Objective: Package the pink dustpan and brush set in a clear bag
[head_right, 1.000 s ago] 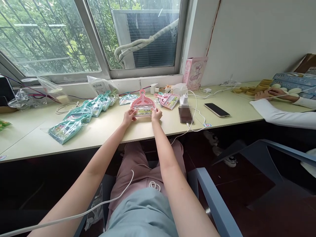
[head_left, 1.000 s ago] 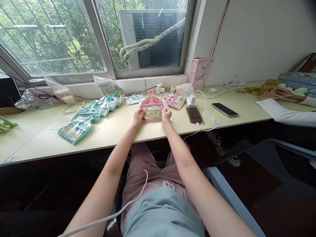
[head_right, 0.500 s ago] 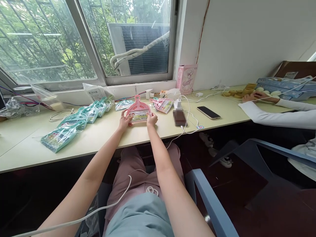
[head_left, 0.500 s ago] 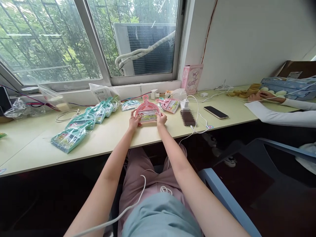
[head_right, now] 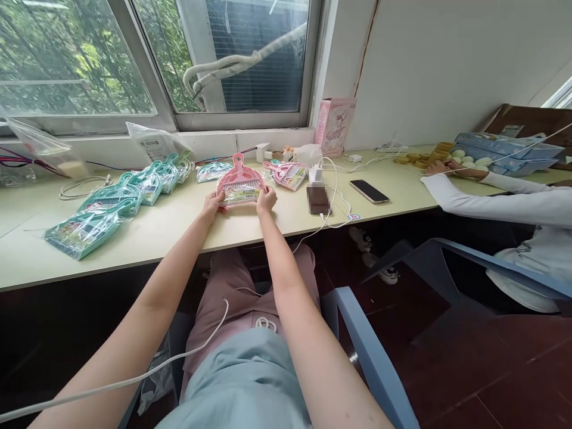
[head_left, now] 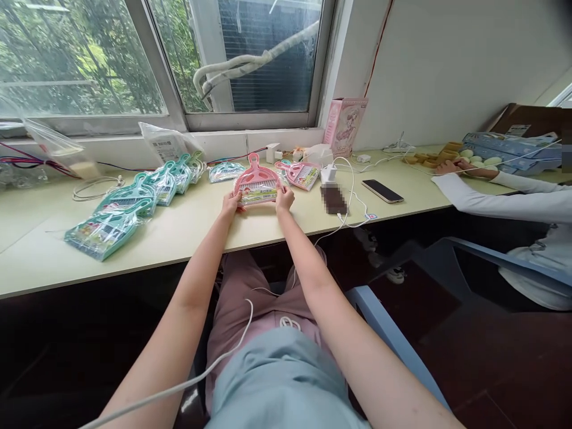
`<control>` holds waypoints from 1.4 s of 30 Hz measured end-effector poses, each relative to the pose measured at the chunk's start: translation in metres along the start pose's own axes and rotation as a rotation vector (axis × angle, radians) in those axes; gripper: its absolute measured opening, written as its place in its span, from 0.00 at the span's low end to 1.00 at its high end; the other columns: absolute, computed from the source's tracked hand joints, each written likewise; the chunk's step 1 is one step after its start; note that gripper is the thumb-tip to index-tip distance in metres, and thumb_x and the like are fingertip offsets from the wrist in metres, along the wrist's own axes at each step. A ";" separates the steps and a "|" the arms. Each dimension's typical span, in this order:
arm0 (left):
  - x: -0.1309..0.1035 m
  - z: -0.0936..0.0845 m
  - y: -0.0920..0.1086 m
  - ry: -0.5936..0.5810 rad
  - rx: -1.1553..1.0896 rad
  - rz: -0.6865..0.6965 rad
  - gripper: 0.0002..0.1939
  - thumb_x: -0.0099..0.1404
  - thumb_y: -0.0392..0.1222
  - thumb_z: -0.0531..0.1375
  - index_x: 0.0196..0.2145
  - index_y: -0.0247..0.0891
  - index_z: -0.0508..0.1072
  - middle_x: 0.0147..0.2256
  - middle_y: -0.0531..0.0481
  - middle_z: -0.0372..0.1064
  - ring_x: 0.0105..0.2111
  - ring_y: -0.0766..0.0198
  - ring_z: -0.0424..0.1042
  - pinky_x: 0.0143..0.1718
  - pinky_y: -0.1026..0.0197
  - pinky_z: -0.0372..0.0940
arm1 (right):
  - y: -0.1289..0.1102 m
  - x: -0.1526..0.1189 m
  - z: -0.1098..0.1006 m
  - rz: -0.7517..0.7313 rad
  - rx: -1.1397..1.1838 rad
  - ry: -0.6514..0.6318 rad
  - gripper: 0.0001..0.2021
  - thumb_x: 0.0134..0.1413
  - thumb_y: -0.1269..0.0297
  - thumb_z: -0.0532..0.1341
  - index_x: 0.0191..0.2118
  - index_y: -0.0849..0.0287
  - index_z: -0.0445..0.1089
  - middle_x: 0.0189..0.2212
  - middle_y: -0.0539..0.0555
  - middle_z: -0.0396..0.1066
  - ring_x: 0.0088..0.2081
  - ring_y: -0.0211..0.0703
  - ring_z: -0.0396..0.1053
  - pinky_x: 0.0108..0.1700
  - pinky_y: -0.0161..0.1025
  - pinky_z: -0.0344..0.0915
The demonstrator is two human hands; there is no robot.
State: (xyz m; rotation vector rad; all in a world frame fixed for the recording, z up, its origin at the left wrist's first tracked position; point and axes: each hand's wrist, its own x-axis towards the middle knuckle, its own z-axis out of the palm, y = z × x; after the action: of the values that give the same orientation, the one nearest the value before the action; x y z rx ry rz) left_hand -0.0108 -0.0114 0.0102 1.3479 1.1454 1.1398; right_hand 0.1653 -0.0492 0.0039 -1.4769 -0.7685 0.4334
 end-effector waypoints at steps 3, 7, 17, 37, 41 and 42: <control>-0.001 0.002 0.002 -0.019 0.000 0.045 0.12 0.64 0.45 0.61 0.40 0.34 0.67 0.20 0.54 0.65 0.11 0.68 0.61 0.13 0.67 0.53 | 0.001 0.002 -0.001 0.001 -0.033 -0.010 0.13 0.63 0.56 0.55 0.34 0.56 0.70 0.33 0.55 0.74 0.36 0.44 0.72 0.37 0.38 0.68; 0.000 0.004 0.001 0.016 -0.003 0.136 0.08 0.65 0.40 0.58 0.41 0.37 0.64 0.23 0.58 0.63 0.09 0.74 0.53 0.11 0.68 0.48 | 0.001 0.002 0.000 -0.022 -0.050 0.005 0.13 0.62 0.56 0.55 0.29 0.55 0.67 0.31 0.54 0.73 0.36 0.45 0.71 0.38 0.38 0.66; 0.006 0.001 -0.001 0.046 -0.096 0.203 0.10 0.64 0.45 0.59 0.37 0.40 0.60 0.25 0.57 0.62 0.12 0.75 0.51 0.10 0.68 0.46 | 0.002 0.001 0.002 0.081 0.246 -0.076 0.11 0.58 0.55 0.60 0.29 0.56 0.67 0.30 0.50 0.71 0.33 0.40 0.69 0.33 0.35 0.67; 0.001 -0.005 0.002 0.140 0.085 0.251 0.19 0.65 0.58 0.57 0.36 0.38 0.63 0.30 0.52 0.68 0.15 0.73 0.61 0.13 0.68 0.58 | -0.003 -0.002 0.001 0.097 0.052 -0.111 0.19 0.64 0.49 0.54 0.27 0.55 0.68 0.28 0.52 0.72 0.26 0.39 0.69 0.32 0.36 0.68; -0.006 -0.006 0.007 0.138 0.125 0.308 0.22 0.57 0.55 0.65 0.38 0.37 0.63 0.32 0.50 0.70 0.17 0.72 0.65 0.13 0.68 0.61 | -0.002 -0.001 0.002 0.089 0.105 -0.154 0.21 0.62 0.43 0.53 0.29 0.55 0.68 0.30 0.52 0.72 0.27 0.38 0.69 0.30 0.33 0.66; -0.007 -0.007 0.008 0.143 0.134 0.316 0.23 0.55 0.55 0.66 0.38 0.37 0.63 0.32 0.51 0.69 0.17 0.72 0.65 0.13 0.68 0.61 | -0.002 -0.001 0.002 0.084 0.126 -0.177 0.22 0.61 0.41 0.54 0.31 0.55 0.68 0.30 0.52 0.72 0.29 0.38 0.70 0.30 0.33 0.67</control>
State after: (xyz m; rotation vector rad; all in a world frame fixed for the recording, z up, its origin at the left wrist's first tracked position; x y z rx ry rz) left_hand -0.0176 -0.0181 0.0184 1.6132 1.1536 1.4246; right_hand 0.1627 -0.0487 0.0054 -1.3688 -0.8055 0.6711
